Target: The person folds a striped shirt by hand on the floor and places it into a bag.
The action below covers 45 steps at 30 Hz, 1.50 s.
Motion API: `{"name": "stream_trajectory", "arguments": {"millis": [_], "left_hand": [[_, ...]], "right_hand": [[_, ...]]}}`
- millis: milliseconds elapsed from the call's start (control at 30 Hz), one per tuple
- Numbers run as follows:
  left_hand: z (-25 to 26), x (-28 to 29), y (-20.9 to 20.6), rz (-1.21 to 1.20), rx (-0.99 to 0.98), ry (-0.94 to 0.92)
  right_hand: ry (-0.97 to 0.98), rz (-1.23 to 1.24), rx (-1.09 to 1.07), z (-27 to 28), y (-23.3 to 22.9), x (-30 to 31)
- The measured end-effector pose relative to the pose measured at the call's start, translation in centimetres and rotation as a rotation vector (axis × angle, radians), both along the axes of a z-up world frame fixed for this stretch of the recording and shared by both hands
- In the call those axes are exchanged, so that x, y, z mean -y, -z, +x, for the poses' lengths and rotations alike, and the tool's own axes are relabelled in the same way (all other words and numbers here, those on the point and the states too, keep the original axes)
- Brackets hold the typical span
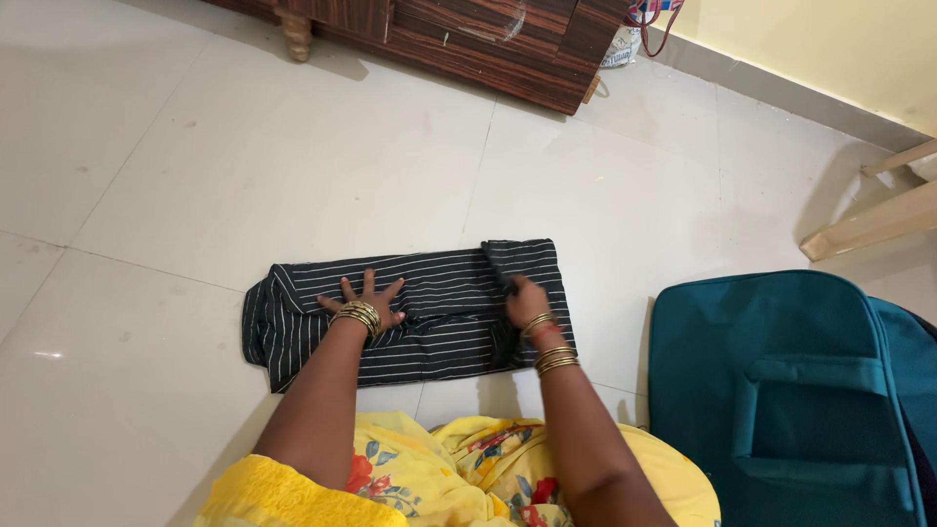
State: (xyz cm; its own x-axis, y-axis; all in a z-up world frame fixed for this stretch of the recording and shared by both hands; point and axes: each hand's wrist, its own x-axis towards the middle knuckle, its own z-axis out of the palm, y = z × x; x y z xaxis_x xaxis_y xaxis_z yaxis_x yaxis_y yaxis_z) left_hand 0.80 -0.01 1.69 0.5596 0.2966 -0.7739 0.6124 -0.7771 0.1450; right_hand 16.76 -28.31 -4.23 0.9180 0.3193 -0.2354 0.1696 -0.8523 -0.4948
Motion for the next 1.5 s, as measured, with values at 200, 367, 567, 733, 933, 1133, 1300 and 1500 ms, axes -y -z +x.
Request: {"name": "stream_trajectory", "arguments": {"millis": [200, 367, 567, 733, 933, 1133, 1300, 1500], "left_hand": [[2.9, 1.6, -0.8, 0.039, 0.356, -0.052], [8.4, 6.2, 3.8, -0.215, 0.857, -0.181], [15.6, 12.6, 8.6, -0.353, 1.016, -0.329], [18.0, 14.8, 11.1, -0.300, 1.013, -0.499], [16.7, 14.6, 12.9, -0.483, 0.832, -0.638], [15.1, 13.0, 15.9, -0.402, 0.707, -0.749], [15.1, 12.9, 16.2, -0.479, 0.656, -0.787], [14.9, 11.7, 15.6, -0.529, 0.601, -0.720]], "right_hand": [[-0.065, 0.200, 0.046, 2.3, -6.8, 3.6], [-0.094, 0.194, 0.046, 1.6, -9.5, 3.6], [-0.109, 0.236, 0.008, 1.2, -10.9, 3.5], [-0.051, 0.231, -0.065, 1.6, -11.9, 3.5], [-0.124, 0.248, -0.006, 1.1, -10.6, 2.5], [-0.276, 0.159, -0.308, 0.2, -7.4, 1.4], [-0.207, 0.126, -0.082, 1.1, -4.5, 1.8], [-0.197, 0.071, -0.166, 0.2, -2.0, 0.8]]}}
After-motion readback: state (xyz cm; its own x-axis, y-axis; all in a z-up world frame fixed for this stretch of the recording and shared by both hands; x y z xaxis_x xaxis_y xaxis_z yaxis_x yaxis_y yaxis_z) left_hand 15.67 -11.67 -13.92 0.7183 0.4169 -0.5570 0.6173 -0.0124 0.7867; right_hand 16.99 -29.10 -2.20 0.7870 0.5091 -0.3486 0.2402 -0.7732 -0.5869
